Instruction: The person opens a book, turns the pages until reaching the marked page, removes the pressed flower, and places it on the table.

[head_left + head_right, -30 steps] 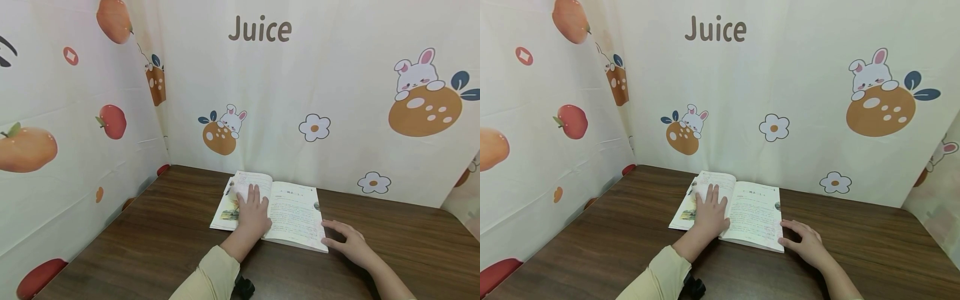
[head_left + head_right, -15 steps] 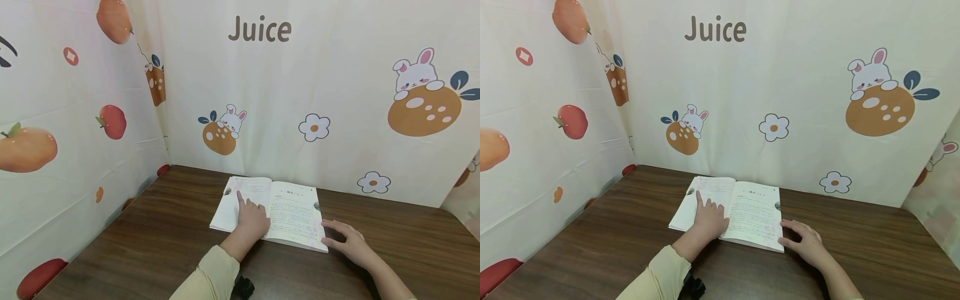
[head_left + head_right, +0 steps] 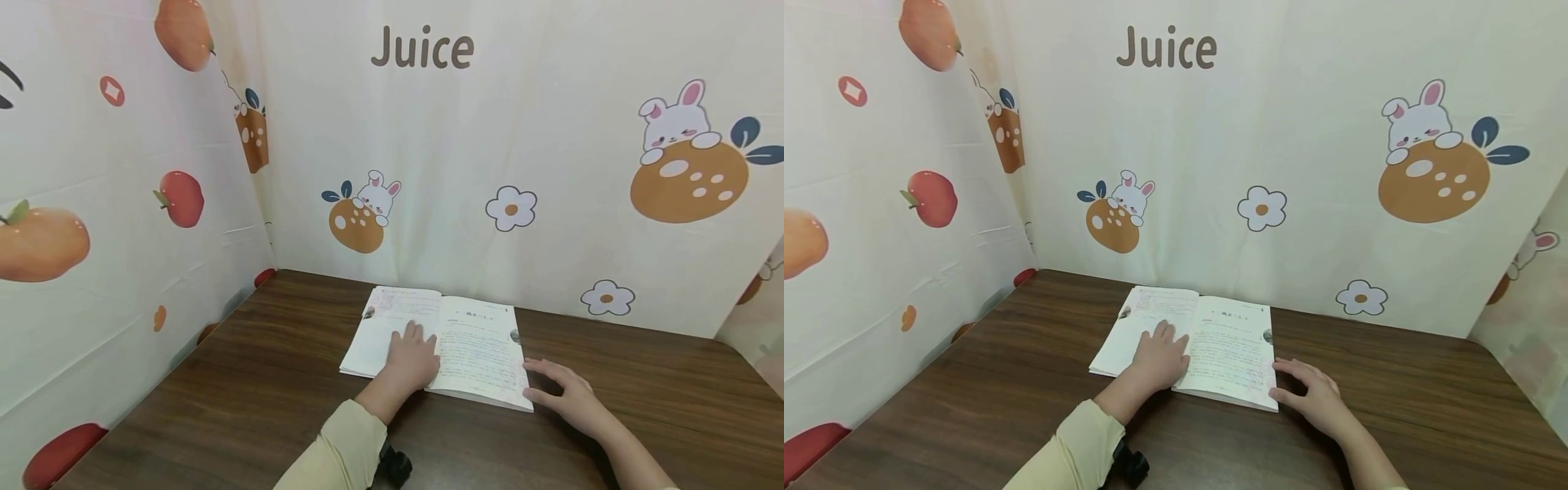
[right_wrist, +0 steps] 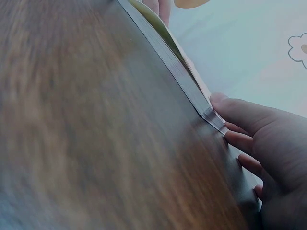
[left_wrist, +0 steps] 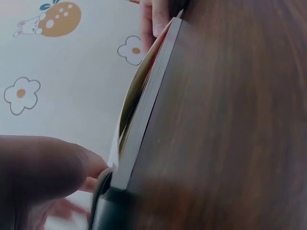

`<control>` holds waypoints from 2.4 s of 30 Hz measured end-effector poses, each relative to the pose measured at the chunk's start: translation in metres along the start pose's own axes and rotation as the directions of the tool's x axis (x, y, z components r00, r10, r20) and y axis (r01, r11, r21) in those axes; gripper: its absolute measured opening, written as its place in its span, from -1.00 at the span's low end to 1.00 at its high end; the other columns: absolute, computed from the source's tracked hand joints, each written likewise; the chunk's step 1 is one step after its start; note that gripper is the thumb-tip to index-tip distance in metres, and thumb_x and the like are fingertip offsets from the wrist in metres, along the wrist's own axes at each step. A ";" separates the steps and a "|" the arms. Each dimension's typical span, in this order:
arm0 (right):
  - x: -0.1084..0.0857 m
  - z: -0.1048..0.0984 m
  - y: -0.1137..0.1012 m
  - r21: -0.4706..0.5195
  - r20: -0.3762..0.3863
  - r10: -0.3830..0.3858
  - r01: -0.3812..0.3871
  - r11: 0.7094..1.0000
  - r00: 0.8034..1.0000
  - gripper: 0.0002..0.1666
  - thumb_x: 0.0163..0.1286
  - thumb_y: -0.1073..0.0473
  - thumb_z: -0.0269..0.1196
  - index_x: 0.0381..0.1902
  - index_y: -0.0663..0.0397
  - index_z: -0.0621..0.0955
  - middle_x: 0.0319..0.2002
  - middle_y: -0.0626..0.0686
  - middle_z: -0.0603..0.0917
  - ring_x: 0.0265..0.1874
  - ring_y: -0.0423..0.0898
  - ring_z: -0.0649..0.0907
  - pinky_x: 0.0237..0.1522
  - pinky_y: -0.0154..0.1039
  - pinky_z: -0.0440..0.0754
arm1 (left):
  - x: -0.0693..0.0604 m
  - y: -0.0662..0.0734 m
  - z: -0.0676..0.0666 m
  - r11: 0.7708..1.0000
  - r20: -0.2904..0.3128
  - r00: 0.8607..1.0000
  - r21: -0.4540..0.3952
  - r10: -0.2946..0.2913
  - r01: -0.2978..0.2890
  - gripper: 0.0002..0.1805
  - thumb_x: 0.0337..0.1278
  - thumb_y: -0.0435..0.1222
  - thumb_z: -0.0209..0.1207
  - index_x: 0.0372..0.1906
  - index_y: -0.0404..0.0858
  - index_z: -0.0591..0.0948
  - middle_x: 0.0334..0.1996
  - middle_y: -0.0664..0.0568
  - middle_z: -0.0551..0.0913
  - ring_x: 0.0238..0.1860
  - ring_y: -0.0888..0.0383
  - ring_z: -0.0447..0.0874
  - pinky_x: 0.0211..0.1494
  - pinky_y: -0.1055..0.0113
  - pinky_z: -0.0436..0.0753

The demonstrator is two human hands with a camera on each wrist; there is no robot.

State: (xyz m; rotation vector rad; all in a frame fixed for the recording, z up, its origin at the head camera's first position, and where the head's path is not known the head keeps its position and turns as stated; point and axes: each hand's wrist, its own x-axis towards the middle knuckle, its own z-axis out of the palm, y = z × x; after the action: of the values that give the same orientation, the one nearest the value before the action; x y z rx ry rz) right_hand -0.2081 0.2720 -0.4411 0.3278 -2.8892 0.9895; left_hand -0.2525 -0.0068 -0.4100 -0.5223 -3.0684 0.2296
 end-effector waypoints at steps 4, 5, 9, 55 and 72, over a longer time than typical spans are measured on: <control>0.000 -0.001 0.000 -0.007 -0.006 -0.007 0.007 1.000 1.000 -0.34 0.12 -0.19 0.30 0.12 0.00 0.53 0.20 0.21 0.44 0.24 0.32 0.21 0.01 0.43 -0.04 | -0.001 -0.001 0.002 0.996 -0.044 0.996 -0.030 0.082 -0.083 -0.50 0.33 -0.07 -0.13 0.23 -0.25 0.44 0.24 0.00 0.37 0.26 0.10 0.28 0.15 0.17 0.37; 0.000 -0.001 0.000 -0.008 -0.008 -0.010 0.009 1.000 1.000 -0.34 0.12 -0.19 0.31 0.12 0.00 0.53 0.20 0.22 0.44 0.24 0.32 0.21 0.01 0.43 -0.04 | -0.002 -0.001 0.002 0.994 -0.042 0.995 -0.054 0.091 -0.093 -0.50 0.33 -0.05 -0.13 0.24 -0.21 0.43 0.24 0.00 0.37 0.24 0.10 0.30 0.14 0.18 0.38; -0.001 0.000 0.001 -0.012 -0.005 -0.017 0.017 1.000 1.000 -0.34 0.11 -0.18 0.31 0.13 -0.02 0.52 0.20 0.21 0.44 0.24 0.32 0.23 0.01 0.42 -0.01 | -0.005 0.002 0.006 0.974 0.008 0.993 -0.198 0.116 -0.112 -0.40 0.21 0.20 -0.11 0.32 0.10 0.34 0.31 -0.10 0.27 0.32 -0.02 0.20 0.22 0.07 0.30; 0.000 0.000 -0.007 0.012 -0.024 0.003 -0.002 1.000 1.000 -0.41 0.10 -0.20 0.32 0.03 -0.03 0.59 0.19 0.20 0.45 0.25 0.30 0.22 0.02 0.40 0.02 | -0.009 0.008 0.004 0.958 0.037 0.986 -0.248 0.160 -0.146 -0.06 -0.25 0.53 -0.11 0.34 0.22 0.28 0.39 0.03 0.15 0.38 -0.20 -0.05 0.23 -0.23 0.11; -0.001 0.000 -0.006 0.032 -0.046 -0.002 0.004 0.999 0.999 -0.50 0.43 -0.11 -0.02 0.11 0.07 0.56 0.19 0.31 0.42 0.19 0.35 0.29 -0.01 0.39 0.10 | -0.005 0.003 0.010 0.940 0.027 0.988 -0.311 0.154 -0.138 -0.11 -0.26 0.53 -0.09 0.30 0.28 0.31 0.38 0.09 0.15 0.40 -0.12 -0.09 0.26 -0.21 0.02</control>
State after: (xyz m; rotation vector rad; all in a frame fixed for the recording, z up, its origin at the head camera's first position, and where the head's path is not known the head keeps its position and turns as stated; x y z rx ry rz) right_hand -0.2057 0.2674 -0.4374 0.3071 -2.8334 1.0297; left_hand -0.2472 -0.0068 -0.4202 -0.7691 -3.1317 -0.2457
